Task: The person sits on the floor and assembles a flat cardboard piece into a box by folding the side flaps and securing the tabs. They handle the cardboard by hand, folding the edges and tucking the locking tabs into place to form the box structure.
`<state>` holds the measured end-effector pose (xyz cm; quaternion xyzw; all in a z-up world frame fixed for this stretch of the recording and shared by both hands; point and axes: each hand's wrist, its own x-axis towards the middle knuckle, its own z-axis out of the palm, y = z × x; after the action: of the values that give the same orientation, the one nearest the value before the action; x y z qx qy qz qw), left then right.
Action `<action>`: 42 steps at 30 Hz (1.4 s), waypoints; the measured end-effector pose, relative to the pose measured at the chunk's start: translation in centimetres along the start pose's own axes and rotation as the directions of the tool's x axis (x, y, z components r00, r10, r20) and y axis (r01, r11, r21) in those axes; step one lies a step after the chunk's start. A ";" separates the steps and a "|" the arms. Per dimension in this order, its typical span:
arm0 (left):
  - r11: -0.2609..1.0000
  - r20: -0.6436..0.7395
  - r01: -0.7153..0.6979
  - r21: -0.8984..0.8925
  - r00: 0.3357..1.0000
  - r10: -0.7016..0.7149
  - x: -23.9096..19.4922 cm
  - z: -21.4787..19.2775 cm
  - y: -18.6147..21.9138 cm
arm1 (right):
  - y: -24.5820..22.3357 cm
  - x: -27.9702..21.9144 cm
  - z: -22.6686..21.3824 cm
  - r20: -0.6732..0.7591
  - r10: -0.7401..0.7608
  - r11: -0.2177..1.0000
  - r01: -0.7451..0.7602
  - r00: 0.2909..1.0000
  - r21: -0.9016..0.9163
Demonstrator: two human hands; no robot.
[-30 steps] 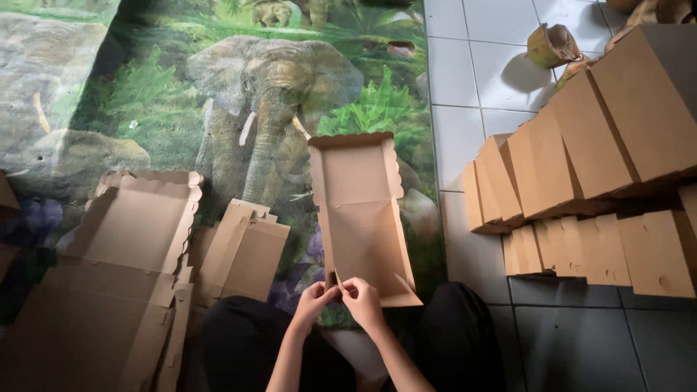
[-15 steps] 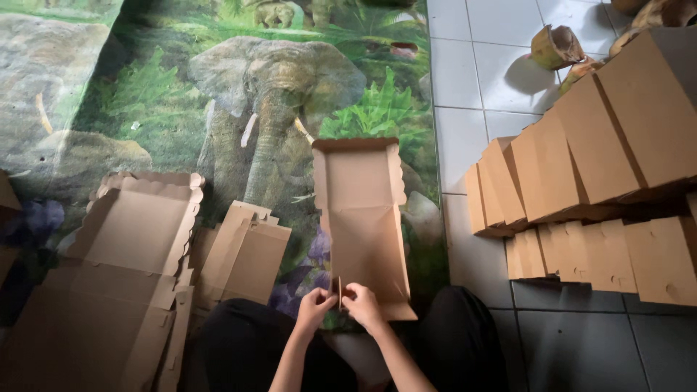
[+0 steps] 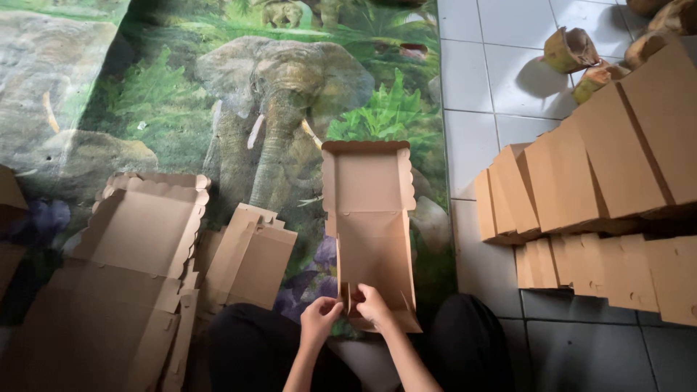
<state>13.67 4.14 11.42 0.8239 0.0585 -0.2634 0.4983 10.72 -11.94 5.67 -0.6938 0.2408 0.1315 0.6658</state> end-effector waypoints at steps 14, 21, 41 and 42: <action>0.984 -0.074 -0.143 -0.110 0.988 0.135 -1.6 -0.3 2.2 | -0.6 0.8 1.5 -0.114 0.156 0.966 -0.128 0.981 0.225; 0.937 -0.076 -0.349 0.022 0.934 0.349 -1.8 0.0 2.1 | -2.5 0.7 1.4 -0.124 0.079 0.995 -0.086 0.989 -0.052; 0.625 -0.031 -0.659 0.418 0.677 0.735 -2.2 2.0 2.7 | 1.9 -4.7 -9.6 -0.545 0.166 0.977 -0.214 0.822 -0.025; 0.623 -0.027 -0.661 0.419 0.677 0.736 -2.8 3.2 2.7 | 2.0 -4.7 -9.5 -0.546 0.168 0.977 -0.214 0.821 -0.021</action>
<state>11.09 0.53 13.80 0.8817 -0.2701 0.0283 0.3858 4.39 -20.58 7.01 -0.7013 0.4817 0.0062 0.5254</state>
